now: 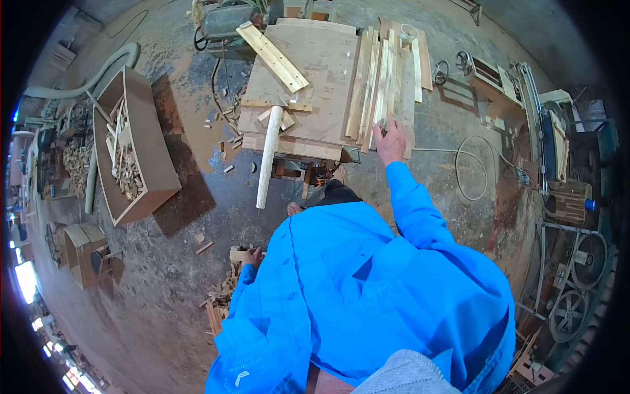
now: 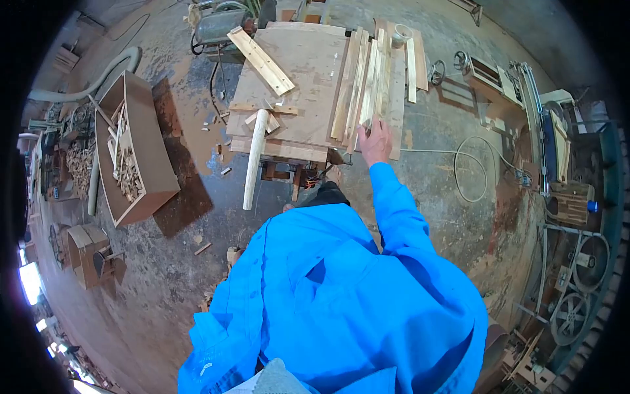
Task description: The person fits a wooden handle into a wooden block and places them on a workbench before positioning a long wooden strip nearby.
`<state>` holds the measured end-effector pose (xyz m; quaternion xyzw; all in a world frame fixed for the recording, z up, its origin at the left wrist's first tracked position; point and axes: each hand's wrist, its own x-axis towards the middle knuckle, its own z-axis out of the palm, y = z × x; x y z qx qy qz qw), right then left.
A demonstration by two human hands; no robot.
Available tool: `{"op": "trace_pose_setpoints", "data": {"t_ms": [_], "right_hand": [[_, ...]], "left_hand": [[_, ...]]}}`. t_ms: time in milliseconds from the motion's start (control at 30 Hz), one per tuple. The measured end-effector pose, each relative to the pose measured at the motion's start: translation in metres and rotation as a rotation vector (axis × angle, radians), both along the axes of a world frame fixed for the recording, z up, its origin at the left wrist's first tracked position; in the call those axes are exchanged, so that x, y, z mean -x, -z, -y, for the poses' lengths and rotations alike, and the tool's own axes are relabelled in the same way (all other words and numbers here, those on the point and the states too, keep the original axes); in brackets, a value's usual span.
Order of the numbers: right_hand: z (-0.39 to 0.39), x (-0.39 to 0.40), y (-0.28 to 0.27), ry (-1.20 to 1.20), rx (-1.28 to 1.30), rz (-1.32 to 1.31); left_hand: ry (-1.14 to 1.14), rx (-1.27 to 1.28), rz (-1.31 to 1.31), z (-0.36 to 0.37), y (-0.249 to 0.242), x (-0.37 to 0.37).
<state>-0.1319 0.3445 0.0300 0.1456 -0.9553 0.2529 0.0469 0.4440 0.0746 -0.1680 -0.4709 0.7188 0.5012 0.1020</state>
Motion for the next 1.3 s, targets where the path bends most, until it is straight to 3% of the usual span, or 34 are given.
{"op": "trace_pose_setpoints", "data": {"t_ms": [33, 133, 233, 300, 400, 533, 600, 667, 733, 833, 967, 1033, 1067, 1133, 1300], "right_hand": [[0.002, 0.003, -0.003, 0.026, 0.004, 0.115], [0.014, 0.005, -0.004, 0.055, -0.106, 0.064], [0.016, 0.015, 0.005, 0.104, -0.077, 0.104], [0.011, 0.027, 0.010, 0.134, -0.023, 0.125], [0.003, 0.033, 0.015, 0.182, 0.052, 0.030], [-0.006, 0.046, 0.007, 0.156, 0.055, 0.169], [-0.008, 0.050, 0.012, 0.162, 0.052, 0.178], [-0.008, 0.052, 0.019, 0.250, 0.138, 0.093], [-0.007, 0.052, 0.011, 0.266, 0.205, 0.165], [-0.016, 0.049, 0.013, 0.267, 0.214, 0.192], [-0.018, 0.030, -0.005, 0.169, 0.129, 0.103], [-0.008, 0.015, -0.022, 0.052, 0.182, 0.103], [0.002, 0.009, -0.028, -0.033, 0.232, 0.097], [0.021, 0.001, -0.039, -0.123, 0.233, 0.142], [0.062, 0.014, -0.033, -0.342, 0.129, 0.093]], "left_hand": [[-0.001, -0.037, -0.028, 0.000, -0.010, 0.004], [-0.005, -0.120, -0.084, -0.002, -0.012, 0.012], [0.108, 0.058, -0.158, 0.007, 0.007, 0.026], [-0.043, -0.021, -0.013, 0.003, -0.031, 0.060], [-0.126, -0.031, -0.063, -0.001, -0.035, 0.068], [-0.226, -0.130, -0.083, 0.005, -0.031, 0.071], [-0.525, -0.318, -0.307, 0.015, -0.034, 0.073], [-0.566, -0.338, -0.315, 0.030, -0.040, 0.080], [-0.513, 0.061, -0.289, 0.047, -0.070, 0.106], [-0.448, 0.237, -0.324, 0.070, -0.099, 0.154], [-0.232, 0.312, -0.414, 0.066, -0.137, 0.240], [-0.053, 0.305, -0.418, 0.061, -0.135, 0.276], [0.041, 0.225, -0.343, 0.051, -0.159, 0.295], [0.047, 0.286, -0.241, 0.036, -0.174, 0.318], [0.120, 0.315, -0.064, 0.038, -0.160, 0.321]]}}
